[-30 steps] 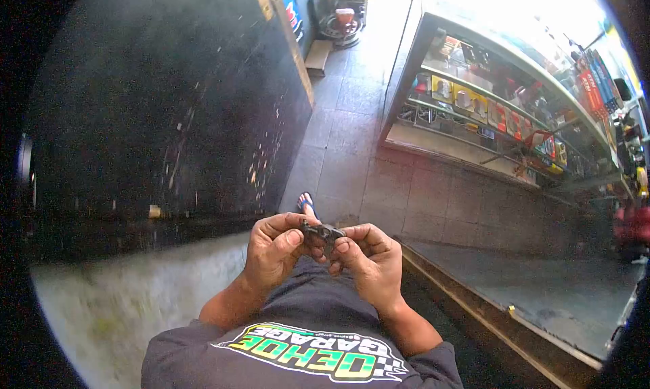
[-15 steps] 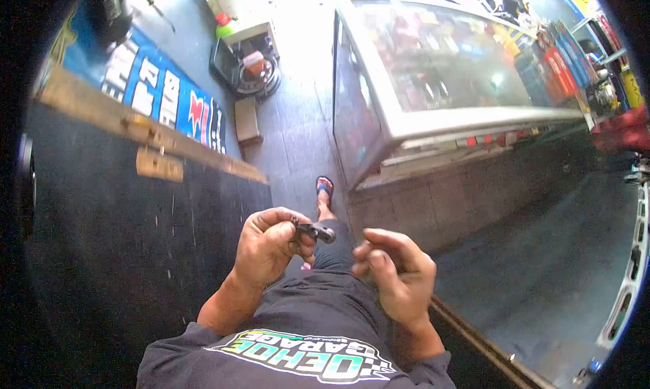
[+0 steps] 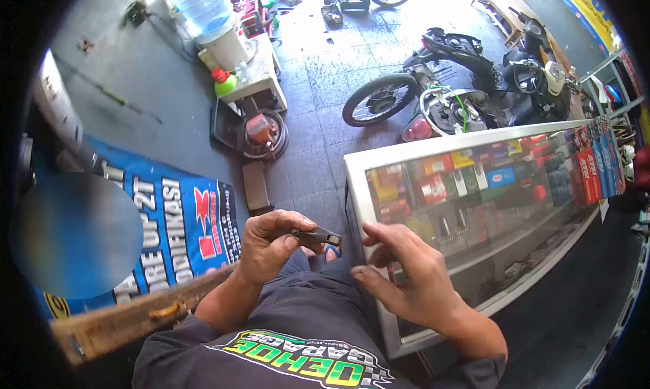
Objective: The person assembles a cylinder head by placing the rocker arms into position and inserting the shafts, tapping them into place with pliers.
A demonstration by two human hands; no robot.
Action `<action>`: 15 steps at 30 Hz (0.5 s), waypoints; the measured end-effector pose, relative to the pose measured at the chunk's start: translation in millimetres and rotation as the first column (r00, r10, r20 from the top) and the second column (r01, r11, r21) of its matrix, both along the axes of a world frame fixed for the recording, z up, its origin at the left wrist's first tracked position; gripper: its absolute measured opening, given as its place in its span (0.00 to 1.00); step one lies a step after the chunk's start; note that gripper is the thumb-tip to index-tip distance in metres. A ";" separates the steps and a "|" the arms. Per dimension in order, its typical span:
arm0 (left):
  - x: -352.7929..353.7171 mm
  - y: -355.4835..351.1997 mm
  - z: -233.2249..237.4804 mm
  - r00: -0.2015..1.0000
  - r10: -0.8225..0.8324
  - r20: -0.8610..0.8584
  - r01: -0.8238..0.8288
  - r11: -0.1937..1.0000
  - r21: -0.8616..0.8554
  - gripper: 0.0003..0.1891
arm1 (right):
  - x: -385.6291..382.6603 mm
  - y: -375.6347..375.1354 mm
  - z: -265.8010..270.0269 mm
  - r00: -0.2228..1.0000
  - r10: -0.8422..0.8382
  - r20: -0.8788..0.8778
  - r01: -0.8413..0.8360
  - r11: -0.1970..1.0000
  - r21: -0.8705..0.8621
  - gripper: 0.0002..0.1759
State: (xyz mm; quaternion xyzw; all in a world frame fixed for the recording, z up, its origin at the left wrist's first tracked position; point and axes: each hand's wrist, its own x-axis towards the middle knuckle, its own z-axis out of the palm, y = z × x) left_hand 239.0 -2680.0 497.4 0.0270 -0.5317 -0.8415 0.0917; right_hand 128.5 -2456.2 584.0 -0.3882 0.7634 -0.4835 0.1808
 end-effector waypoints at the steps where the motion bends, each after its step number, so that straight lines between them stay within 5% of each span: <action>1: -17.8 -11.1 -1.3 1.000 -0.020 0.004 0.020 1.000 0.003 0.13 | -17.2 -16.1 -3.0 1.000 -0.020 0.004 0.020 1.000 0.003 0.32; 6: -106.7 -74.4 -10.8 0.983 -0.157 0.095 0.160 0.987 -0.026 0.13 | -106.4 -100.6 -15.3 0.950 0.112 -0.291 -0.103 0.994 0.045 0.28; 7: -127.2 -84.3 -10.4 0.986 -0.164 0.019 0.158 0.970 0.186 0.13 | -128.2 -119.0 -20.2 0.906 0.160 -0.391 -0.144 0.987 0.070 0.26; 11: -220.9 -156.8 -12.9 0.962 -0.266 0.059 0.250 0.948 0.199 0.12 | -219.3 -192.9 -34.8 0.954 0.121 -0.274 -0.126 0.992 0.000 0.19; 15: -338.4 -226.7 -10.4 0.900 -0.426 0.089 0.411 0.900 0.148 0.12 | -319.2 -258.5 -52.5 0.933 0.012 -0.359 -0.042 0.996 -0.076 0.14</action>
